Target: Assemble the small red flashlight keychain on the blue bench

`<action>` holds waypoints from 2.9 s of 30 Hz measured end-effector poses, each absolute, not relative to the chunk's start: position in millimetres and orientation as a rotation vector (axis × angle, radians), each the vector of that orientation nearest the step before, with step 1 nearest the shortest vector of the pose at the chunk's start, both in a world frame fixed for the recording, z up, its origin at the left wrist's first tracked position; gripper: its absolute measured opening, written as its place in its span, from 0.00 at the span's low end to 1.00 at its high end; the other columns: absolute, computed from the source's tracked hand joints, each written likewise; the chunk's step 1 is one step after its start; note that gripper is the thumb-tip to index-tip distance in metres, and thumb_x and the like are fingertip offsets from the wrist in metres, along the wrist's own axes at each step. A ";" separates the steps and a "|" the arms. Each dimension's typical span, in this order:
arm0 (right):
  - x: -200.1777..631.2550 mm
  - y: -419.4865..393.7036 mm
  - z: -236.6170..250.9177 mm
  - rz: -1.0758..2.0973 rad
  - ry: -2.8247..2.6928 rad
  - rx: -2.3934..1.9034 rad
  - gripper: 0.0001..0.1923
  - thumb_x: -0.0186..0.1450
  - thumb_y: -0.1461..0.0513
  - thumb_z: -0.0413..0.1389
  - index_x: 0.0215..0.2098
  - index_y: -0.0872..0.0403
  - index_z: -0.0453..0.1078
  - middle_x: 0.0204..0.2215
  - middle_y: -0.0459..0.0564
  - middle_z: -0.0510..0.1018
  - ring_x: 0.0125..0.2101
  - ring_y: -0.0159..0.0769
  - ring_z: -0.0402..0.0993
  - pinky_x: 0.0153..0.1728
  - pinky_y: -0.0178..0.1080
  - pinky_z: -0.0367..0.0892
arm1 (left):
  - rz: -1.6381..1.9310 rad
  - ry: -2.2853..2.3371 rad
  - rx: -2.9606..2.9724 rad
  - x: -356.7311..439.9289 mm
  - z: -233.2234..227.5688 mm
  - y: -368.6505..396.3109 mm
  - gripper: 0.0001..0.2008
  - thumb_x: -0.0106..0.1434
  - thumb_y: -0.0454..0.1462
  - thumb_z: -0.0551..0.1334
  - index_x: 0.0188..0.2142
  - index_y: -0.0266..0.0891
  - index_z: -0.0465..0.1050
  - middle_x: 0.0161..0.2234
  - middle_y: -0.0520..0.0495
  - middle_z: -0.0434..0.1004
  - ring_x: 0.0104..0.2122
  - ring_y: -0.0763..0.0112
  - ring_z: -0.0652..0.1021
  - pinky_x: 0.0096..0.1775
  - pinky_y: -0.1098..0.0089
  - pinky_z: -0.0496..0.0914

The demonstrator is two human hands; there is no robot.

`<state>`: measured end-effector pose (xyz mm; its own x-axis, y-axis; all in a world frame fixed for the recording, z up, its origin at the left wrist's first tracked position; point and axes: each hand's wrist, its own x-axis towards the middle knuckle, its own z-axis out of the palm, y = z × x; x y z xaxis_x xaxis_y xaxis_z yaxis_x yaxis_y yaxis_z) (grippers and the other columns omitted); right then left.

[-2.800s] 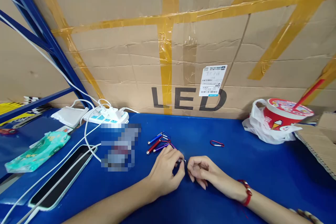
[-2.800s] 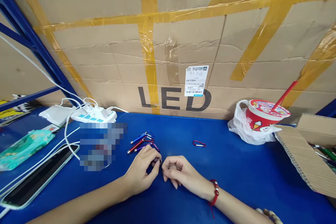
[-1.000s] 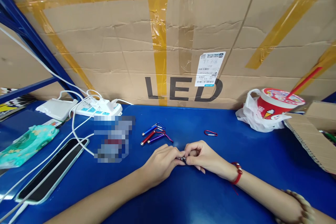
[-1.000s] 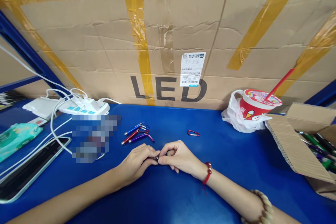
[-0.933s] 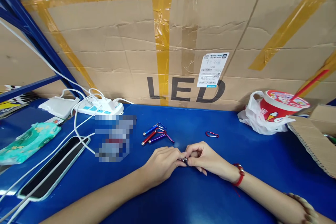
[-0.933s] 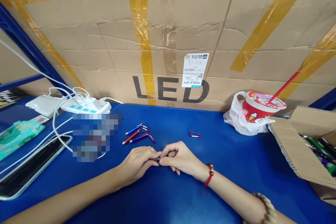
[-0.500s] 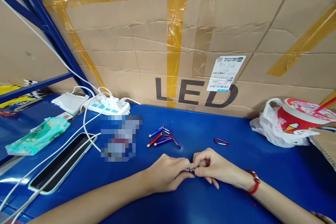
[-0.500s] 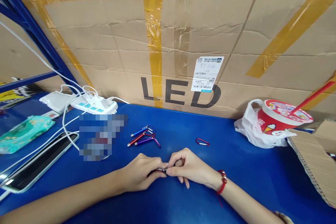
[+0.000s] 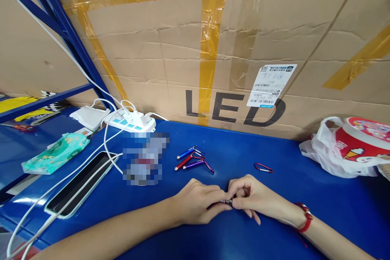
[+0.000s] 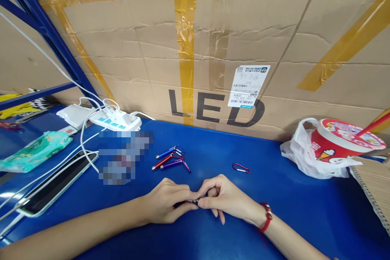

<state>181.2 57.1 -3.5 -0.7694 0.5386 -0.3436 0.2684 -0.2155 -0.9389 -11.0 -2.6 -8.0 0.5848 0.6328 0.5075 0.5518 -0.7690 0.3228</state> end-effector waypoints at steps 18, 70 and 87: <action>180.5 58.7 -2.3 2.164 -1.727 -0.952 0.17 0.51 0.54 0.64 0.27 0.61 0.71 0.10 0.39 0.68 0.08 0.21 0.62 0.08 0.23 0.58 | 0.899 1.057 2.672 -9.7 -6.5 2.2 0.16 0.71 0.42 0.44 0.43 0.38 0.68 0.27 0.51 0.75 0.23 0.74 0.75 0.26 0.76 0.66; 172.4 44.2 3.6 1.814 -1.639 -1.004 0.22 0.57 0.46 0.56 0.30 0.58 0.69 0.09 0.35 0.61 0.09 0.22 0.55 0.16 0.29 0.52 | 1.000 1.350 2.179 -3.3 -9.4 2.6 0.10 0.61 0.36 0.61 0.42 0.40 0.65 0.30 0.53 0.80 0.27 0.73 0.79 0.30 0.77 0.69; 170.8 43.6 7.1 1.818 -1.655 -1.030 0.21 0.54 0.46 0.58 0.28 0.57 0.68 0.08 0.36 0.61 0.10 0.21 0.53 0.16 0.30 0.47 | 0.901 1.305 2.261 -4.7 -7.3 -0.4 0.06 0.65 0.36 0.56 0.41 0.41 0.60 0.26 0.55 0.76 0.23 0.74 0.76 0.26 0.78 0.65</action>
<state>170.8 43.6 7.1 -0.6065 0.7659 -0.2133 0.1408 -0.1606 -0.9769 -4.7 -0.4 -7.3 0.3643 0.8671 0.3397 0.6250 -0.4980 0.6012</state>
